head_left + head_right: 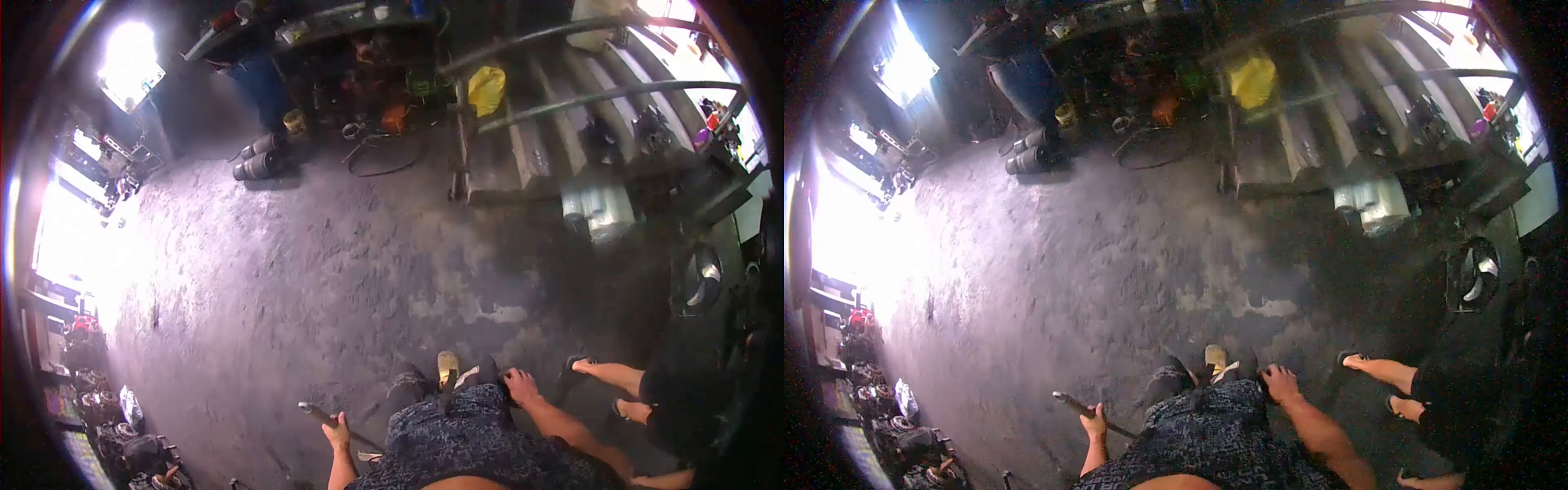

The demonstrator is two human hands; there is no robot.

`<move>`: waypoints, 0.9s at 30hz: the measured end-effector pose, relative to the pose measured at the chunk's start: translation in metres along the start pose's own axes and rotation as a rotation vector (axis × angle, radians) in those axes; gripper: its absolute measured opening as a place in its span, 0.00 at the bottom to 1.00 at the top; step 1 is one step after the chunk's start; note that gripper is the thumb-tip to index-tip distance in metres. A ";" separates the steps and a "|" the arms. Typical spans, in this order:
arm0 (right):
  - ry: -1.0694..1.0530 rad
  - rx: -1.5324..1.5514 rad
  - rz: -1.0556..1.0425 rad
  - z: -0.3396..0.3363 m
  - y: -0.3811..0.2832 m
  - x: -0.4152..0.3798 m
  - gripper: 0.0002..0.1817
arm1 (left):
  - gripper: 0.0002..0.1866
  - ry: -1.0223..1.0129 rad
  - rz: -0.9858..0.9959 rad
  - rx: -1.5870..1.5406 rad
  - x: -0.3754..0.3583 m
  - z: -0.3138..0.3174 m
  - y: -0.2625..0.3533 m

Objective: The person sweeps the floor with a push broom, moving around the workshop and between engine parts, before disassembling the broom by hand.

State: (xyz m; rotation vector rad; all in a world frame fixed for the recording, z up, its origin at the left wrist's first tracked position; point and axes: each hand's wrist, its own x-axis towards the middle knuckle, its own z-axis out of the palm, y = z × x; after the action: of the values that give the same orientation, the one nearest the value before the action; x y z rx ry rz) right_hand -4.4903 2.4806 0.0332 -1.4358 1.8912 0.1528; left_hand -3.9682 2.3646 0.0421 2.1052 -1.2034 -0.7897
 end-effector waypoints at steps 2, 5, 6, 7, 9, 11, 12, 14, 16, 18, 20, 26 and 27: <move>0.078 -0.073 0.021 0.001 0.012 0.041 0.21 | 0.14 0.001 -0.024 -0.006 0.039 0.003 -0.012; -0.149 0.229 -0.105 -0.034 -0.009 0.129 0.22 | 0.14 0.076 -0.074 -0.054 0.107 0.028 -0.015; -0.194 0.327 -0.081 -0.062 -0.025 0.160 0.24 | 0.13 -0.001 -0.125 -0.133 0.135 0.032 0.002; -0.242 0.417 -0.049 -0.108 -0.053 0.187 0.26 | 0.13 -0.080 -0.183 -0.216 0.164 0.037 0.060; -0.259 0.555 0.038 -0.142 -0.080 0.231 0.27 | 0.14 -0.185 -0.213 -0.199 0.226 0.050 0.112; -0.222 0.669 0.118 -0.154 -0.091 0.289 0.26 | 0.14 -0.298 -0.126 -0.067 0.313 0.080 0.138; -0.230 0.735 0.155 -0.170 -0.102 0.311 0.26 | 0.15 -0.390 -0.087 -0.018 0.352 0.088 0.159; -0.253 0.398 0.091 -0.195 -0.124 0.367 0.27 | 0.16 -0.483 -0.052 0.021 0.404 0.089 0.264; -0.100 0.343 0.037 -0.209 -0.142 0.388 0.25 | 0.16 -0.500 -0.037 0.013 0.442 0.087 0.375; 0.288 0.534 -0.030 -0.241 -0.160 0.417 0.21 | 0.16 -0.531 0.013 0.022 0.478 0.086 0.457; 0.281 0.494 0.050 -0.273 -0.161 0.462 0.21 | 0.16 -0.554 0.088 0.037 0.522 0.095 0.517; 0.304 0.615 0.168 -0.383 -0.128 0.635 0.19 | 0.21 -0.200 0.254 -0.266 0.663 0.167 0.644; 0.276 0.589 0.234 -0.418 -0.129 0.661 0.19 | 0.21 -0.170 0.342 -0.216 0.686 0.181 0.666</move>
State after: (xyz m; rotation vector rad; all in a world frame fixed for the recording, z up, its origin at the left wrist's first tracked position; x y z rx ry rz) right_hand -4.6428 1.7053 -0.0316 -0.8658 2.0846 -0.4799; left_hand -4.1746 1.4406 0.2681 1.6283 -1.4484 -0.9056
